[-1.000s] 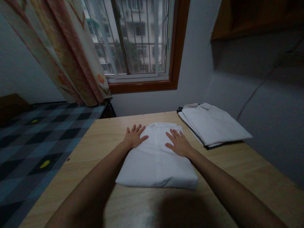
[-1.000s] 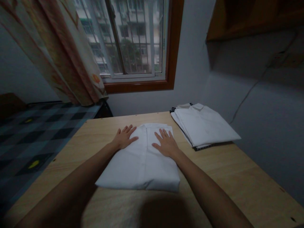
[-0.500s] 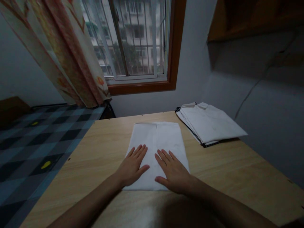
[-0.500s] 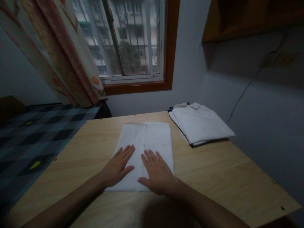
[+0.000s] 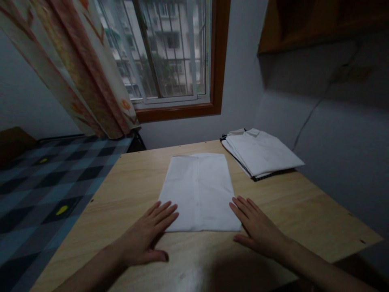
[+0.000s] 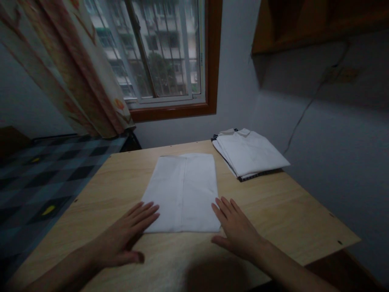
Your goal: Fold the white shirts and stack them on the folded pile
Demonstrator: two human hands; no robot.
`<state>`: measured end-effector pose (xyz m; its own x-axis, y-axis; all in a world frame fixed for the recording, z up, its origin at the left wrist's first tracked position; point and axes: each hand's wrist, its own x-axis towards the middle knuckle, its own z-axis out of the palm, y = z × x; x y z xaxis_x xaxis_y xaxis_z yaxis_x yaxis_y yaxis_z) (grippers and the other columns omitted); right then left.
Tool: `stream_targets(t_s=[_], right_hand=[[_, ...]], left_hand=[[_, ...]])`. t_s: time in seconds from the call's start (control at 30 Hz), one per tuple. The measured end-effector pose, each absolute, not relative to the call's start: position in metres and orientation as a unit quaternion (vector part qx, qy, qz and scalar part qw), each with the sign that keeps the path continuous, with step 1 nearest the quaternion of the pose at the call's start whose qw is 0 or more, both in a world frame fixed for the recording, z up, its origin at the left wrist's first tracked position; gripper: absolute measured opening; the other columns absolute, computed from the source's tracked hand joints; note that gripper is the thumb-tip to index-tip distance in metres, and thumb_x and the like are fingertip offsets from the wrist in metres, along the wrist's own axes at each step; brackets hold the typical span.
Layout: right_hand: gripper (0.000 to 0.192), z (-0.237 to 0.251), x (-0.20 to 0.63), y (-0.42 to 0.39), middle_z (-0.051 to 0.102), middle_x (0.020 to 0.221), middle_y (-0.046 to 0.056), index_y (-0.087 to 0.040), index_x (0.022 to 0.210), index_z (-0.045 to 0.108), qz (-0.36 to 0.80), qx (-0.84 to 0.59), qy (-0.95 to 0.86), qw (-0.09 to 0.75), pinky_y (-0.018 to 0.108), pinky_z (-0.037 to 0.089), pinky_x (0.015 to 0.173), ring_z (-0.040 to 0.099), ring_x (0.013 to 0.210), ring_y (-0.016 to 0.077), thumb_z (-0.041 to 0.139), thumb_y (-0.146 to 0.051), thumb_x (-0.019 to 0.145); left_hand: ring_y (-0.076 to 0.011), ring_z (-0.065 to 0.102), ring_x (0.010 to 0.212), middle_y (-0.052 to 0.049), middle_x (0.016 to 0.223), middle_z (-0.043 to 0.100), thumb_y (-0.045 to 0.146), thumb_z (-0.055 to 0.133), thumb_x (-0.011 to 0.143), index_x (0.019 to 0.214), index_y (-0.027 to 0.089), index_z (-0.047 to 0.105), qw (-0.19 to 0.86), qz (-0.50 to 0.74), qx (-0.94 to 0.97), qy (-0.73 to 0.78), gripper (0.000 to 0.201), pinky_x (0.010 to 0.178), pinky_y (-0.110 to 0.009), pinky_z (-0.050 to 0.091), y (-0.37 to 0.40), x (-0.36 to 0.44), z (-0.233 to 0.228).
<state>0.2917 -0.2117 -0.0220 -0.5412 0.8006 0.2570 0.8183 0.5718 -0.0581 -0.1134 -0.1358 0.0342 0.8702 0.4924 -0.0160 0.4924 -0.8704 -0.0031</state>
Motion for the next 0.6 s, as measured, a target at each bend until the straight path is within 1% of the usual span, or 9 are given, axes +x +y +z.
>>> stream_targets(t_s=[0.07, 0.13, 0.2, 0.27, 0.33, 0.4, 0.43, 0.53, 0.6], right_hand=[[0.063, -0.022, 0.286, -0.21, 0.049, 0.138, 0.021, -0.005, 0.139, 0.047, -0.091, -0.413, -0.893, 0.156, 0.055, 0.041, 0.104, 0.045, 0.127, 0.0374, 0.068, -0.029, 0.084], [0.048, -0.021, 0.278, -0.206, 0.058, 0.125, 0.021, -0.003, 0.13, 0.054, -0.14, -0.372, -0.9, 0.177, 0.049, 0.048, 0.096, 0.055, 0.114, 0.0345, 0.061, -0.015, 0.084], [0.041, -0.016, 0.272, -0.203, 0.063, 0.115, 0.021, -0.002, 0.122, 0.057, -0.176, -0.359, -0.898, 0.184, 0.044, 0.053, 0.088, 0.06, 0.103, 0.032, 0.055, -0.004, 0.081], [0.036, -0.01, 0.269, -0.202, 0.066, 0.103, 0.017, -0.005, 0.114, 0.061, -0.183, -0.361, -0.895, 0.188, 0.04, 0.054, 0.08, 0.063, 0.093, 0.0293, 0.051, 0.001, 0.079], [0.03, 0.001, 0.27, -0.202, 0.066, 0.093, 0.013, -0.01, 0.103, 0.063, -0.157, -0.379, -0.886, 0.219, 0.037, 0.054, 0.075, 0.063, 0.084, 0.0263, 0.048, 0.002, 0.079], [0.027, 0.019, 0.274, -0.199, 0.066, 0.089, 0.011, -0.014, 0.097, 0.062, -0.108, -0.398, -0.864, 0.288, 0.035, 0.053, 0.073, 0.062, 0.081, 0.0243, 0.045, -0.001, 0.081], [0.026, 0.031, 0.277, -0.196, 0.066, 0.089, 0.01, -0.015, 0.097, 0.062, -0.082, -0.405, -0.849, 0.33, 0.034, 0.052, 0.074, 0.062, 0.083, 0.0237, 0.043, -0.003, 0.083], [0.024, 0.088, 0.286, -0.178, 0.065, 0.09, 0.007, -0.017, 0.1, 0.061, -0.033, -0.418, -0.789, 0.448, 0.032, 0.05, 0.072, 0.061, 0.082, 0.0213, 0.041, -0.012, 0.088], [0.022, 0.136, 0.291, -0.156, 0.064, 0.091, 0.006, -0.017, 0.102, 0.062, -0.041, -0.431, -0.746, 0.506, 0.031, 0.049, 0.073, 0.061, 0.082, 0.021, 0.043, -0.019, 0.09]], left_hand=[[-0.0303, 0.039, 0.138, -0.009, 0.152, 0.039, 0.062, 0.051, 0.088, 0.154, 0.027, 0.022, -0.026, 0.023, 0.971, 0.236, 0.08, 0.113, -0.048, 0.033, -0.144, -0.114, 0.029], [-0.0264, 0.05, 0.13, -0.008, 0.142, 0.053, 0.043, 0.048, 0.096, 0.147, 0.026, 0.037, -0.076, 0.064, 0.966, 0.238, 0.055, 0.106, -0.043, 0.043, -0.143, -0.114, 0.022], [-0.0243, 0.059, 0.121, -0.008, 0.131, 0.063, 0.029, 0.045, 0.098, 0.136, 0.025, 0.051, -0.122, 0.097, 0.958, 0.24, 0.039, 0.1, -0.039, 0.05, -0.14, -0.114, 0.016], [-0.0236, 0.065, 0.111, -0.008, 0.122, 0.068, 0.025, 0.045, 0.097, 0.124, 0.023, 0.058, -0.14, 0.122, 0.952, 0.241, 0.03, 0.092, -0.037, 0.055, -0.14, -0.113, 0.013], [-0.0218, 0.07, 0.097, -0.008, 0.11, 0.072, 0.025, 0.048, 0.095, 0.116, 0.022, 0.061, -0.116, 0.154, 0.946, 0.26, 0.024, 0.082, -0.035, 0.058, -0.142, -0.109, 0.019], [-0.0192, 0.071, 0.084, -0.006, 0.098, 0.074, 0.024, 0.049, 0.093, 0.11, 0.022, 0.061, -0.06, 0.206, 0.93, 0.3, 0.02, 0.074, -0.031, 0.058, -0.145, -0.105, 0.036], [-0.0182, 0.07, 0.08, -0.005, 0.093, 0.073, 0.024, 0.048, 0.092, 0.107, 0.022, 0.06, -0.029, 0.237, 0.915, 0.324, 0.019, 0.071, -0.03, 0.057, -0.146, -0.102, 0.049], [-0.0166, 0.067, 0.077, -0.003, 0.087, 0.069, 0.027, 0.049, 0.09, 0.099, 0.021, 0.059, 0.054, 0.346, 0.853, 0.388, 0.014, 0.069, -0.028, 0.055, -0.14, -0.09, 0.102], [-0.0146, 0.063, 0.071, -0.002, 0.083, 0.064, 0.032, 0.056, 0.086, 0.096, 0.02, 0.057, 0.109, 0.446, 0.792, 0.403, 0.016, 0.063, -0.024, 0.053, -0.127, -0.079, 0.143]])
